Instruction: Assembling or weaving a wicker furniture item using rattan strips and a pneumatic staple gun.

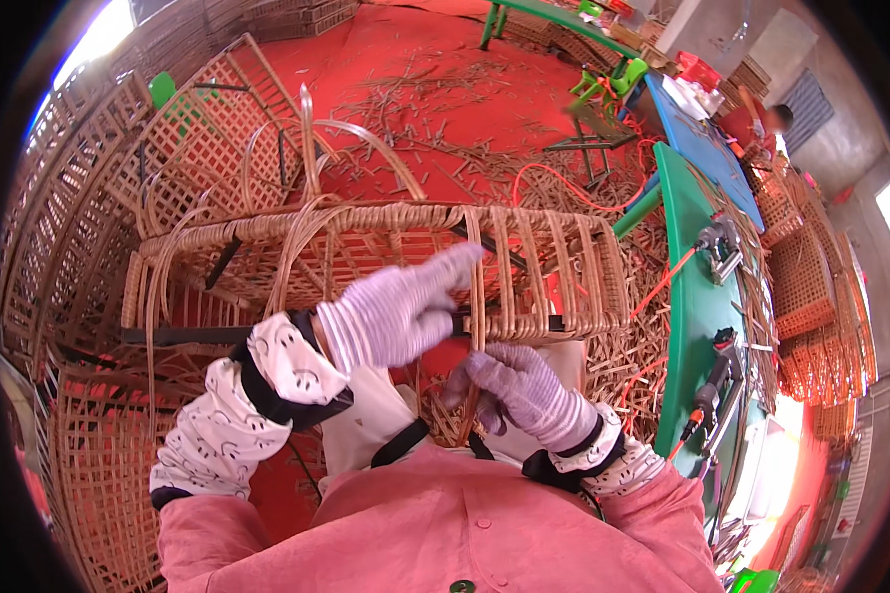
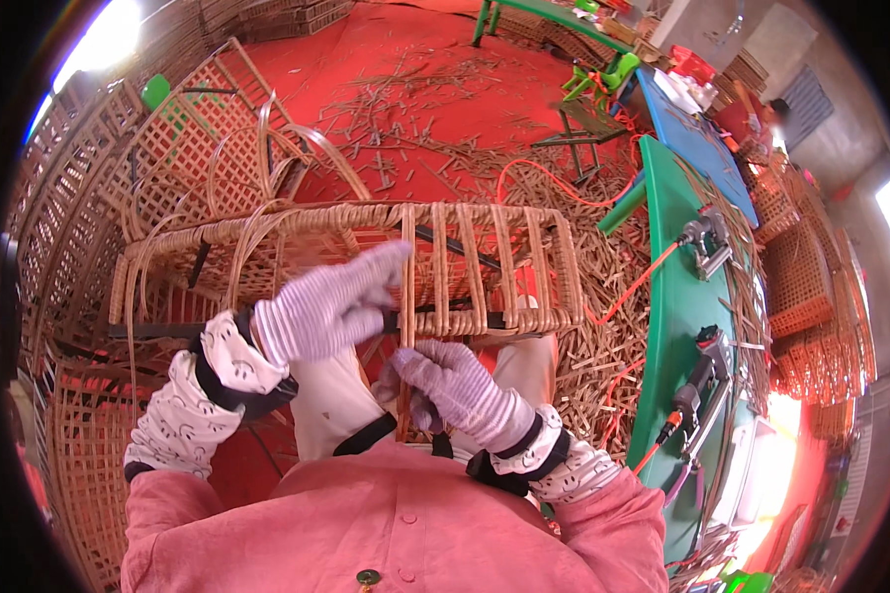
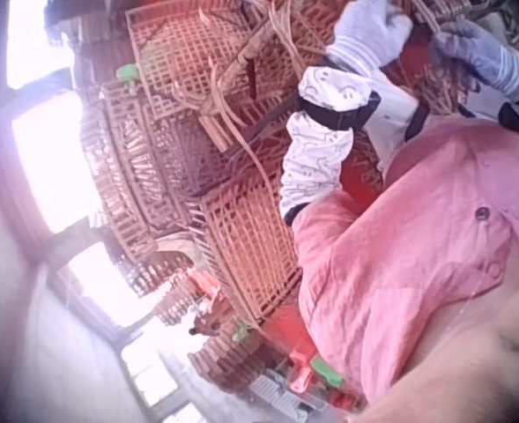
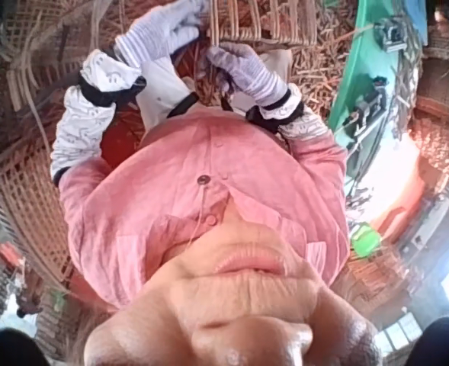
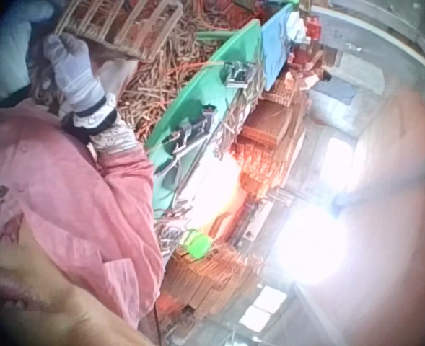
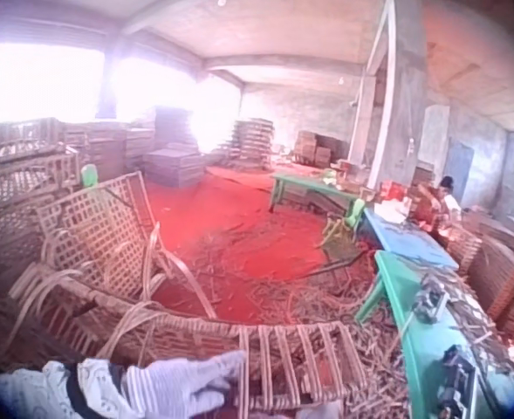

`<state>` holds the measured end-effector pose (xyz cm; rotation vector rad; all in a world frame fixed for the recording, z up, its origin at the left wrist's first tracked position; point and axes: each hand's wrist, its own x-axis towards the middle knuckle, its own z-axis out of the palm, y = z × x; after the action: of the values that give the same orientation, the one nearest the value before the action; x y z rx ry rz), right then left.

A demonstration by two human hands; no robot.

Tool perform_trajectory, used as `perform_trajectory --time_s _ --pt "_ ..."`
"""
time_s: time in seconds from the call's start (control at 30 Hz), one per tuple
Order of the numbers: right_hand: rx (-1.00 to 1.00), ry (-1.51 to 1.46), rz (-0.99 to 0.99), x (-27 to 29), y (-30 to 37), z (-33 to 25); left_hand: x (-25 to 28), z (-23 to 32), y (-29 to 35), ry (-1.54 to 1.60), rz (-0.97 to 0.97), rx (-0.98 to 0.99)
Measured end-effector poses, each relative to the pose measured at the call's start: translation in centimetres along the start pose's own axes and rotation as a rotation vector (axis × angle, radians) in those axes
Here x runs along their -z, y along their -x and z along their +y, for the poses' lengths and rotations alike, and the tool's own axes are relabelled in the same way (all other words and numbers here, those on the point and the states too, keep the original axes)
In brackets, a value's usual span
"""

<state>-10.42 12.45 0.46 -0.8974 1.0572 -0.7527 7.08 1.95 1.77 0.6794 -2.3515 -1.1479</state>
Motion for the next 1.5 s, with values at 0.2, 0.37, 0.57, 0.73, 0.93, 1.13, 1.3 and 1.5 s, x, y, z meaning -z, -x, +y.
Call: perform_trajectory --time_s 0.2,0.37,0.57,0.73,0.93,1.13,1.3,1.5 --pt "0.057 0.019 -0.088 0.1 -0.5 0.3 2.1 -3.1 -3.4 -0.178 0.216 -0.032" --pt "0.076 0.037 -0.122 0.3 -0.4 1.1 -0.1 -3.5 -3.9 -0.380 0.193 0.074" --pt "0.092 -0.040 -0.064 -0.1 0.4 1.9 -0.7 -3.9 -4.2 -0.535 0.061 0.145" --pt "0.095 -0.037 -0.070 -0.7 1.8 3.4 -0.6 -3.7 -3.9 -0.558 0.053 0.139" --pt "0.051 -0.064 -0.057 -1.1 2.1 4.7 -0.6 -4.1 -3.5 -0.538 0.059 0.114" --pt "0.083 -0.002 0.022 0.4 -1.1 7.9 -1.1 -2.3 -3.6 -0.627 -0.186 0.302" --pt "0.989 1.210 0.343 4.4 -7.1 9.0 -1.6 -0.6 -2.7 -0.578 -0.377 0.513" --pt "0.678 0.304 0.147 3.8 -9.0 6.2 -1.1 -1.2 -2.7 -0.411 -0.357 0.416"
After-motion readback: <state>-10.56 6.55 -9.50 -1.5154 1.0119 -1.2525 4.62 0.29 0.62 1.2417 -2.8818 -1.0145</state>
